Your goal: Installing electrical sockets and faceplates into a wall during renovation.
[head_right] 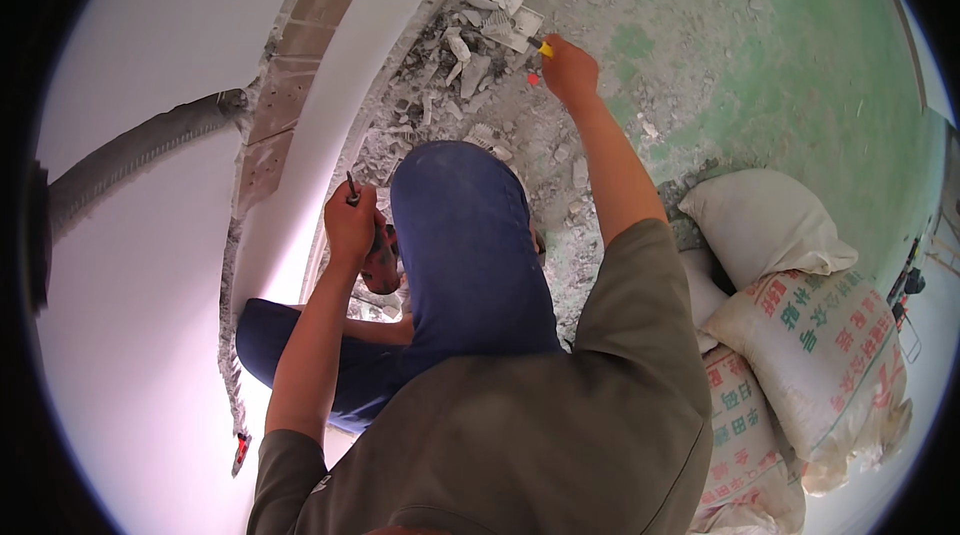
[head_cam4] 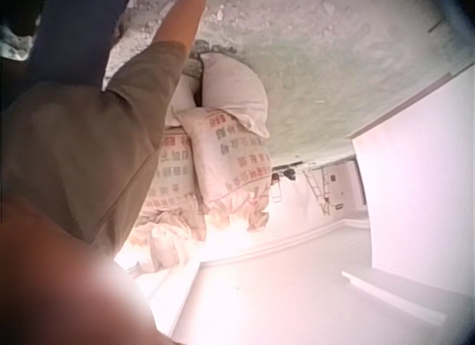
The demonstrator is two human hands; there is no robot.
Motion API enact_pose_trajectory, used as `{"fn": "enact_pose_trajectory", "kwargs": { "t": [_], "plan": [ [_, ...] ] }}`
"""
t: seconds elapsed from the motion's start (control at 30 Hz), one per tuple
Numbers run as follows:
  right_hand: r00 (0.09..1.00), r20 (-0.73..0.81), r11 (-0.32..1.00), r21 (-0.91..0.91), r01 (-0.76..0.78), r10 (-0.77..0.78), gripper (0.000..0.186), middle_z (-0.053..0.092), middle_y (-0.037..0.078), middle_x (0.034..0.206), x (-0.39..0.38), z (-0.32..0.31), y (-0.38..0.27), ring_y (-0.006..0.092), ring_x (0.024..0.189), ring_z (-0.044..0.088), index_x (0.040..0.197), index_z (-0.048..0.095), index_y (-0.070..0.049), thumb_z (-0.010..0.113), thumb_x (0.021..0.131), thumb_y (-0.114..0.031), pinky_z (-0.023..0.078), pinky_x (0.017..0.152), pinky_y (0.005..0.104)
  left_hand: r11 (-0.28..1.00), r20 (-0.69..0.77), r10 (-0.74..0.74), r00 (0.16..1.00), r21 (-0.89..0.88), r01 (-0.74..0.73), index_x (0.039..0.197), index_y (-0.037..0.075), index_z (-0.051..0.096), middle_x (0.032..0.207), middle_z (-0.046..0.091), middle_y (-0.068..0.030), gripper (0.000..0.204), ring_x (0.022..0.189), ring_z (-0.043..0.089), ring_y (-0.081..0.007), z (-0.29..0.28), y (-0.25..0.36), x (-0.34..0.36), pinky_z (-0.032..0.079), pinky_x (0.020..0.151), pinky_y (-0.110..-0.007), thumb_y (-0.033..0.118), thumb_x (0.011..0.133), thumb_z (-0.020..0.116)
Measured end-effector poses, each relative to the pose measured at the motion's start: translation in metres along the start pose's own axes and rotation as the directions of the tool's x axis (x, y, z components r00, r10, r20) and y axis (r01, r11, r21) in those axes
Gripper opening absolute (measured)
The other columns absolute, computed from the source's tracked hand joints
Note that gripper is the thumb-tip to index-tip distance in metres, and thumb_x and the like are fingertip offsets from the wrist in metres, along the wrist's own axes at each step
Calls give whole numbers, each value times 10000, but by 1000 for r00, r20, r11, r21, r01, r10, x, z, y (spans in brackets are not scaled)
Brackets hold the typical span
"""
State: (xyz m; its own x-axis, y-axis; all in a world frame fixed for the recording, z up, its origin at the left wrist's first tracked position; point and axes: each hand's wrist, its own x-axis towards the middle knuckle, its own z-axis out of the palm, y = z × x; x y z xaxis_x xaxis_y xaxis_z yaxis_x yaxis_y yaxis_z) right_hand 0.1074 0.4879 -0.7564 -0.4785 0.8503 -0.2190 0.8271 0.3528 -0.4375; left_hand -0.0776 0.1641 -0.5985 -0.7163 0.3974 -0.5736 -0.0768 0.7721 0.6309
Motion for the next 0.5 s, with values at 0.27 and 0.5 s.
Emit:
{"fn": "enact_pose_trajectory", "kwargs": {
  "t": [0.27,0.5],
  "plan": [
    [977,-76,979,36,202,-199,202,598,52,973,-2,27,-11,289,870,654,983,692,-201,669,795,-131,525,712,413,1000,-4,5,1000,29,-5,737,29,561,530,601,-88,247,451,613,-166,0,0,-1,462,448,-317,220,885,606],
    [960,29,956,-85,279,-278,187,602,51,1010,8,23,-4,299,858,660,965,690,-161,663,783,-125,533,713,412,999,5,18,1000,37,-18,742,31,561,537,606,-90,234,455,613,-162,3,1,-1,459,452,-315,216,878,605]
  ]
}}
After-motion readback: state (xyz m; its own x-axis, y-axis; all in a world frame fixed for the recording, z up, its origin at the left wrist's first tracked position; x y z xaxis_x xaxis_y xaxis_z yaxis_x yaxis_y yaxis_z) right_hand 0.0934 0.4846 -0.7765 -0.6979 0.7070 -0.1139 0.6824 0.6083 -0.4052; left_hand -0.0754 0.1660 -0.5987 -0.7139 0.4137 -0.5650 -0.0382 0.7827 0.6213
